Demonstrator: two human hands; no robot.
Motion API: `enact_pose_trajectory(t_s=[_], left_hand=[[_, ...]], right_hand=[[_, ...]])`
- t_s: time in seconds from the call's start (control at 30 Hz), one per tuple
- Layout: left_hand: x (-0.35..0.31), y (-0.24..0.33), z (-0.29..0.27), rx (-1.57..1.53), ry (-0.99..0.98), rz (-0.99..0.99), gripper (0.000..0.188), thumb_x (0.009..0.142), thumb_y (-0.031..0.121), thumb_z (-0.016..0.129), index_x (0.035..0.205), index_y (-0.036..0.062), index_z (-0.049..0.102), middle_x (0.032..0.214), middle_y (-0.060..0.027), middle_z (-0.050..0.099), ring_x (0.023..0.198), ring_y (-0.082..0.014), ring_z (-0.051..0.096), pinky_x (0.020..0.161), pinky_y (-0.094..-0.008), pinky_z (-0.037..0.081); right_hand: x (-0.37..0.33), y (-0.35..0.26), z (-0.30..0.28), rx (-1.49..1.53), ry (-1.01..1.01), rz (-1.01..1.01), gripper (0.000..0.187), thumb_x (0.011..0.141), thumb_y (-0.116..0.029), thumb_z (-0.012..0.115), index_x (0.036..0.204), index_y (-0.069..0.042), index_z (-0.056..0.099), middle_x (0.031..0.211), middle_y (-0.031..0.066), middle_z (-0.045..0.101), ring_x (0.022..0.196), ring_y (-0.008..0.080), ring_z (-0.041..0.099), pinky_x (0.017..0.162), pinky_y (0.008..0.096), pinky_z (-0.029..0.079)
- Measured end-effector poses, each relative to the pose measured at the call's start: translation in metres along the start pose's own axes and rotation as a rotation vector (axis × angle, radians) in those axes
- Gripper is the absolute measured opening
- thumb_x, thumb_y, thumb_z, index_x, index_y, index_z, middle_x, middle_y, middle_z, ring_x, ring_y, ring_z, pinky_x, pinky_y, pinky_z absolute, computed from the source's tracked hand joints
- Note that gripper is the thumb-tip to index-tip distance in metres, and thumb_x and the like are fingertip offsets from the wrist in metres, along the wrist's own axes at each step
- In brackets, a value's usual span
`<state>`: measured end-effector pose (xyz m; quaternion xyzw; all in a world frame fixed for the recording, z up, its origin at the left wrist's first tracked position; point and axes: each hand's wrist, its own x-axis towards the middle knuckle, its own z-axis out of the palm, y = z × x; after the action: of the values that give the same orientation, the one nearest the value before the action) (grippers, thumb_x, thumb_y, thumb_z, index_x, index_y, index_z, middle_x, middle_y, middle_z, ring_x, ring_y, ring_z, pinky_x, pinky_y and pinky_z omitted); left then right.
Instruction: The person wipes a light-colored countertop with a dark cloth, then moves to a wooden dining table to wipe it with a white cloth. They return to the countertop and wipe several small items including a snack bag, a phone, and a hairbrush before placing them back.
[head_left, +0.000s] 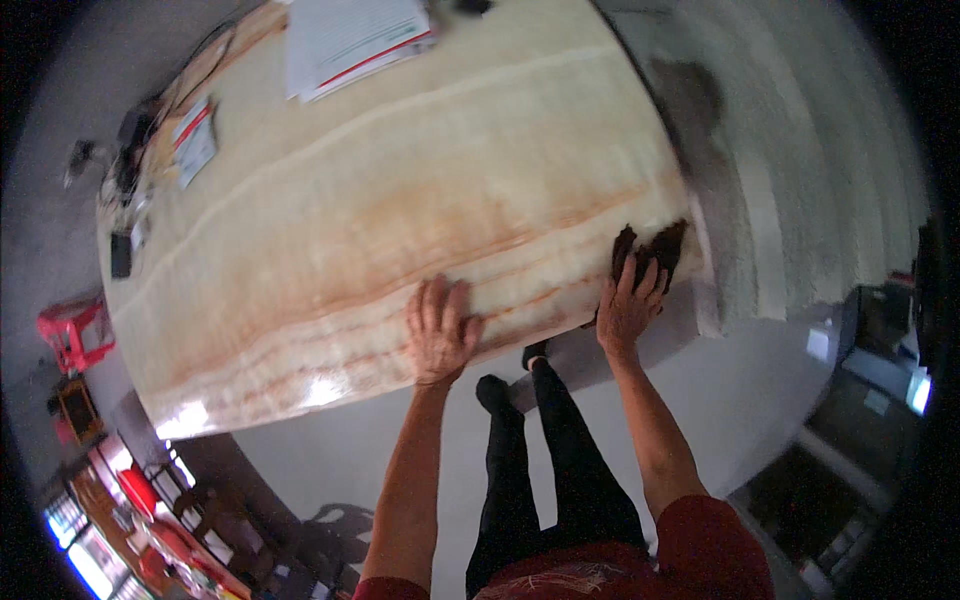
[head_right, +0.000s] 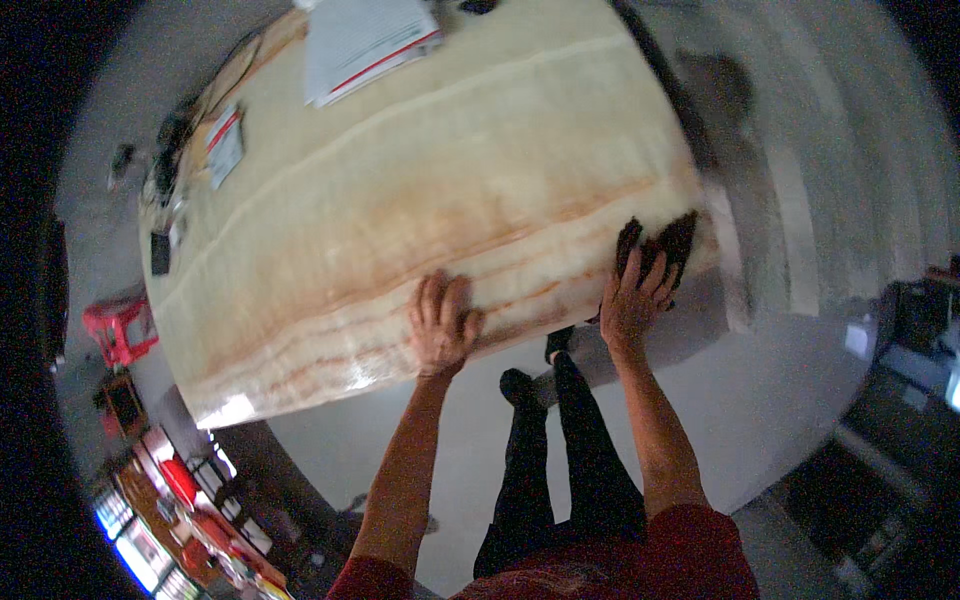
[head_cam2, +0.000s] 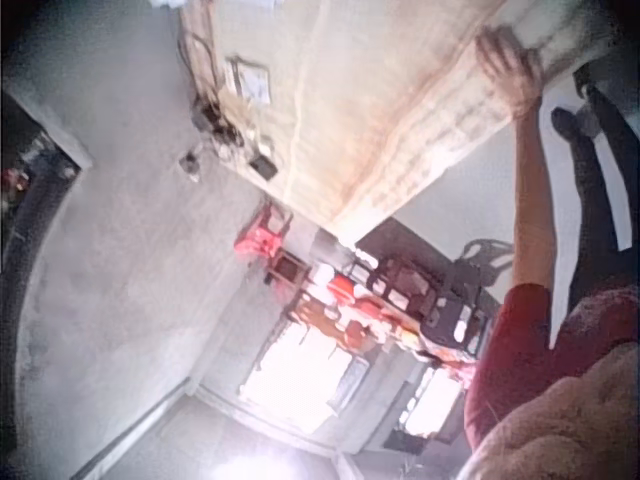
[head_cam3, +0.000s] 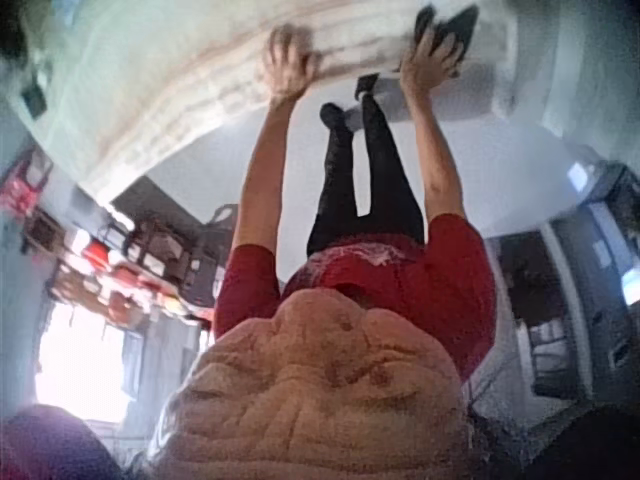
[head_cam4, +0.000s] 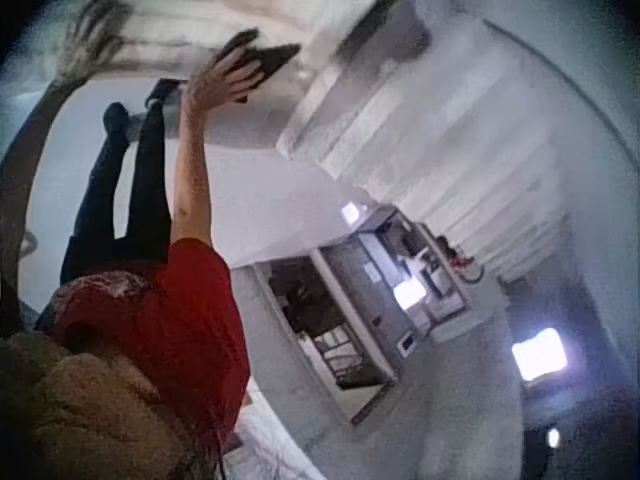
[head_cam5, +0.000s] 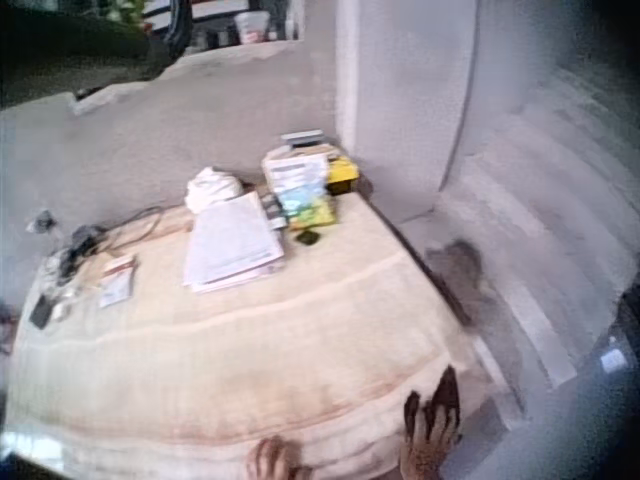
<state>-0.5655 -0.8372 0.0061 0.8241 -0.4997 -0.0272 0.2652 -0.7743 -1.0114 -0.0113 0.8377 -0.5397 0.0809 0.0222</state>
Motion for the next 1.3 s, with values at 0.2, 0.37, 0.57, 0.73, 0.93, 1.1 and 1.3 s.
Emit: enact_pose_trajectory(t_s=[0.2, 0.37, 0.57, 0.73, 0.93, 1.1, 1.3], left_hand=[[-0.038, 0.003, -0.02, -0.07, 0.131, -0.393, 0.054, 0.083, 0.032, 0.057, 0.13, 0.0101, 0.041, 0.135, -0.0175, 0.033, 0.125, -0.0378, 0.027, 0.103, -0.0519, 0.018], [-0.124, -0.027, -0.053, -0.032, 0.294, -0.674, 0.052, 0.086, 0.026, 0.056, 0.132, 0.0081, 0.039, 0.136, -0.0196, 0.029, 0.124, -0.0363, 0.028, 0.102, -0.0491, 0.02], [-0.2, -0.047, -0.078, -0.149, 0.435, -0.972, 0.049, 0.086, 0.013, 0.057, 0.13, 0.0062, 0.038, 0.132, -0.0208, 0.031, 0.122, -0.0356, 0.032, 0.1, -0.0434, 0.029], [-0.236, -0.039, -0.087, -0.315, 0.368, -1.115, 0.025, 0.088, 0.009, 0.054, 0.112, 0.0074, 0.052, 0.114, -0.0127, 0.045, 0.092, -0.0247, 0.053, 0.079, -0.0369, 0.046], [-0.24, -0.011, -0.081, -0.3, 0.208, -0.976, 0.014, 0.086, 0.007, 0.055, 0.099, 0.0054, 0.059, 0.094, -0.0103, 0.056, 0.076, -0.0219, 0.055, 0.066, -0.0337, 0.046], [-0.223, 0.012, -0.059, -0.332, 0.106, -0.835, 0.011, 0.085, 0.007, 0.056, 0.096, 0.0065, 0.059, 0.084, -0.0095, 0.059, 0.072, -0.0234, 0.059, 0.063, -0.0351, 0.048], [-0.176, 0.055, -0.031, -0.385, -0.026, -0.745, 0.014, 0.086, 0.009, 0.056, 0.099, 0.0059, 0.057, 0.086, -0.012, 0.059, 0.075, -0.0269, 0.061, 0.066, -0.0374, 0.049]], right_hand=[[-0.04, -0.085, -0.023, 0.121, -0.013, -0.444, 0.06, 0.074, -0.026, 0.065, 0.13, -0.014, 0.045, 0.141, 0.0222, 0.025, 0.128, 0.0454, 0.022, 0.097, 0.0637, 0.018], [-0.083, -0.174, -0.04, 0.281, -0.242, -0.78, 0.071, 0.07, -0.029, 0.071, 0.132, -0.012, 0.039, 0.141, 0.0222, 0.022, 0.128, 0.0456, 0.02, 0.095, 0.0627, 0.018], [-0.128, -0.275, -0.034, 0.379, -0.25, -1.313, 0.058, 0.064, -0.034, 0.075, 0.118, -0.028, 0.054, 0.136, 0.0109, 0.034, 0.128, 0.0356, 0.026, 0.097, 0.0545, 0.028], [-0.145, -0.309, -0.018, 0.566, -0.119, -1.624, 0.024, 0.077, -0.026, 0.06, 0.1, -0.027, 0.064, 0.136, 0.0012, 0.036, 0.128, 0.029, 0.029, 0.103, 0.0481, 0.03], [-0.085, -0.235, -0.021, 0.393, -0.142, -1.701, 0.034, 0.082, -0.022, 0.054, 0.113, -0.033, 0.056, 0.139, -0.0009, 0.033, 0.129, 0.0258, 0.029, 0.102, 0.0474, 0.031], [-0.046, -0.161, -0.033, 0.484, -0.235, -1.45, 0.042, 0.079, -0.014, 0.056, 0.117, -0.03, 0.054, 0.135, 0.0022, 0.04, 0.127, 0.0255, 0.033, 0.099, 0.0469, 0.03], [-0.002, -0.076, -0.047, 0.438, -0.405, -1.142, 0.053, 0.071, -0.024, 0.067, 0.121, -0.028, 0.053, 0.135, 0.003, 0.038, 0.128, 0.0259, 0.03, 0.097, 0.0506, 0.028]])
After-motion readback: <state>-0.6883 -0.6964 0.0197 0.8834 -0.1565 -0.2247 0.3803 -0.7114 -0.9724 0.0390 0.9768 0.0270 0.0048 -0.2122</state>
